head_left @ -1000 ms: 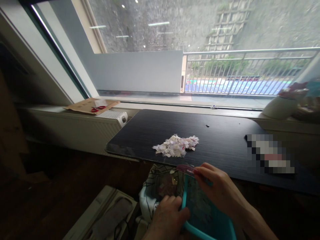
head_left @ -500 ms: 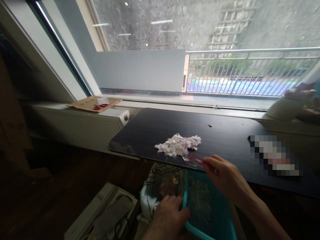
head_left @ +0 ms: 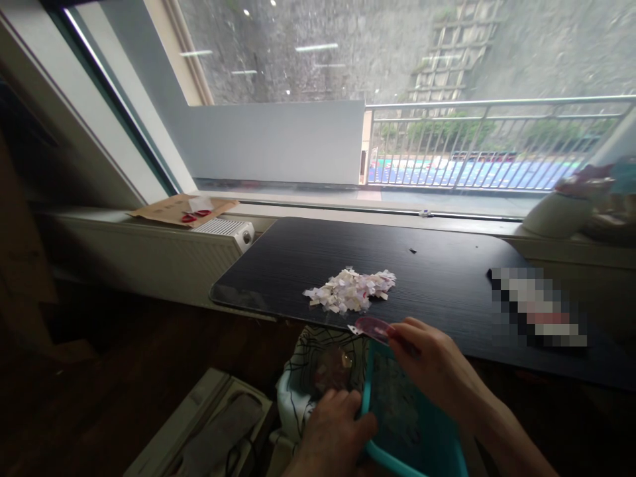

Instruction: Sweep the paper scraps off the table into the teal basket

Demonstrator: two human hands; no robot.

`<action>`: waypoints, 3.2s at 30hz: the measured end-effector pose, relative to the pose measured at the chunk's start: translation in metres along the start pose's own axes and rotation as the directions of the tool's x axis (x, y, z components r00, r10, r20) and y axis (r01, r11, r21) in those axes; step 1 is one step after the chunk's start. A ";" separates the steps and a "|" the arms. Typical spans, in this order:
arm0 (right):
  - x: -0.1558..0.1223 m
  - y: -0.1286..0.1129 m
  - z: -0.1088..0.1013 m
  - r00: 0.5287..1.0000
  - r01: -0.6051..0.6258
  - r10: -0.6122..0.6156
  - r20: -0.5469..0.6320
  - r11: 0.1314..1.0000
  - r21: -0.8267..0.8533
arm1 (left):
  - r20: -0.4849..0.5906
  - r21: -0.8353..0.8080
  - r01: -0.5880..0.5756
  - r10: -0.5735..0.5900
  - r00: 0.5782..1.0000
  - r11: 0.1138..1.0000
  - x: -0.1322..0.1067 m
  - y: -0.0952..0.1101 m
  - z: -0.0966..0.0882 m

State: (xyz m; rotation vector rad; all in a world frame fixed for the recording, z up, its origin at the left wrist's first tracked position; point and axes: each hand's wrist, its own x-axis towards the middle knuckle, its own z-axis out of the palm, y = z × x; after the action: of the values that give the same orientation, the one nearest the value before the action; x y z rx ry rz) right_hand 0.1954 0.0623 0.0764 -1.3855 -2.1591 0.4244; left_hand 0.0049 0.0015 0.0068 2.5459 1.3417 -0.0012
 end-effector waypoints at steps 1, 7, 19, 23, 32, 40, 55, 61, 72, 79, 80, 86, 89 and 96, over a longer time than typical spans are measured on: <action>-0.002 -0.004 0.002 0.999 0.011 -0.012 0.030 1.000 0.017 | 0.008 0.009 0.006 -0.006 1.000 1.000 0.000 0.000 0.000; 0.003 -0.006 0.003 1.000 -0.003 0.003 -0.030 1.000 0.001 | 0.001 0.021 0.015 -0.015 1.000 1.000 -0.003 0.000 0.004; 0.011 0.013 -0.006 0.995 -0.090 0.081 -0.064 0.983 -0.163 | -0.052 0.010 -0.019 0.020 0.998 1.000 0.000 -0.005 0.005; 0.010 0.012 -0.012 0.990 -0.119 0.104 -0.096 0.978 -0.172 | -0.025 -0.017 -0.010 0.009 1.000 1.000 0.001 -0.005 0.006; 0.011 0.014 -0.015 0.991 -0.114 0.100 -0.091 0.979 -0.170 | -0.075 -0.038 0.028 -0.031 0.997 0.999 -0.005 -0.008 0.005; 0.026 -0.004 0.004 0.997 -0.005 0.003 -0.083 0.999 -0.032 | -0.025 -0.032 0.028 -0.029 0.999 0.999 -0.004 -0.011 0.009; 0.034 -0.013 0.007 0.999 -0.025 0.023 -0.039 0.998 -0.057 | 0.040 -0.011 0.068 -0.067 0.997 0.998 -0.006 -0.005 0.005; 0.024 -0.001 -0.008 0.995 -0.086 0.076 -0.064 0.982 -0.167 | 0.015 -0.074 0.052 -0.051 0.999 0.996 -0.005 -0.009 0.002; 0.039 -0.014 -0.004 0.999 -0.032 0.033 0.004 0.986 -0.164 | 0.053 -0.060 0.054 -0.051 0.997 0.997 -0.005 -0.015 0.008; 0.041 -0.017 -0.006 1.000 0.000 -0.001 -0.012 0.991 -0.130 | 0.047 -0.038 0.024 -0.022 0.999 0.999 -0.003 -0.008 0.006; 0.044 -0.020 -0.003 1.000 0.018 -0.019 -0.005 0.993 -0.118 | 0.045 -0.021 0.029 -0.028 0.999 0.999 -0.003 -0.007 0.006; 0.046 -0.016 -0.004 0.999 0.011 -0.006 0.034 0.989 -0.145 | 0.053 -0.039 0.074 -0.072 0.996 0.997 -0.006 -0.013 0.007; 0.041 -0.010 -0.010 1.000 0.005 -0.006 -0.002 0.988 -0.156 | 0.051 -0.078 0.046 -0.042 0.998 0.996 -0.004 -0.014 0.006; 0.035 -0.004 -0.015 1.000 0.004 -0.001 0.022 0.990 -0.140 | -0.044 -0.044 0.060 -0.062 0.997 0.997 -0.007 -0.008 0.009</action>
State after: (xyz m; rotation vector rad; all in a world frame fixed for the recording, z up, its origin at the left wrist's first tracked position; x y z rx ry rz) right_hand 0.1899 0.0921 0.1003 -1.4592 -2.2457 0.2927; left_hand -0.0049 -0.0020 -0.0030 2.4831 1.4197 0.0731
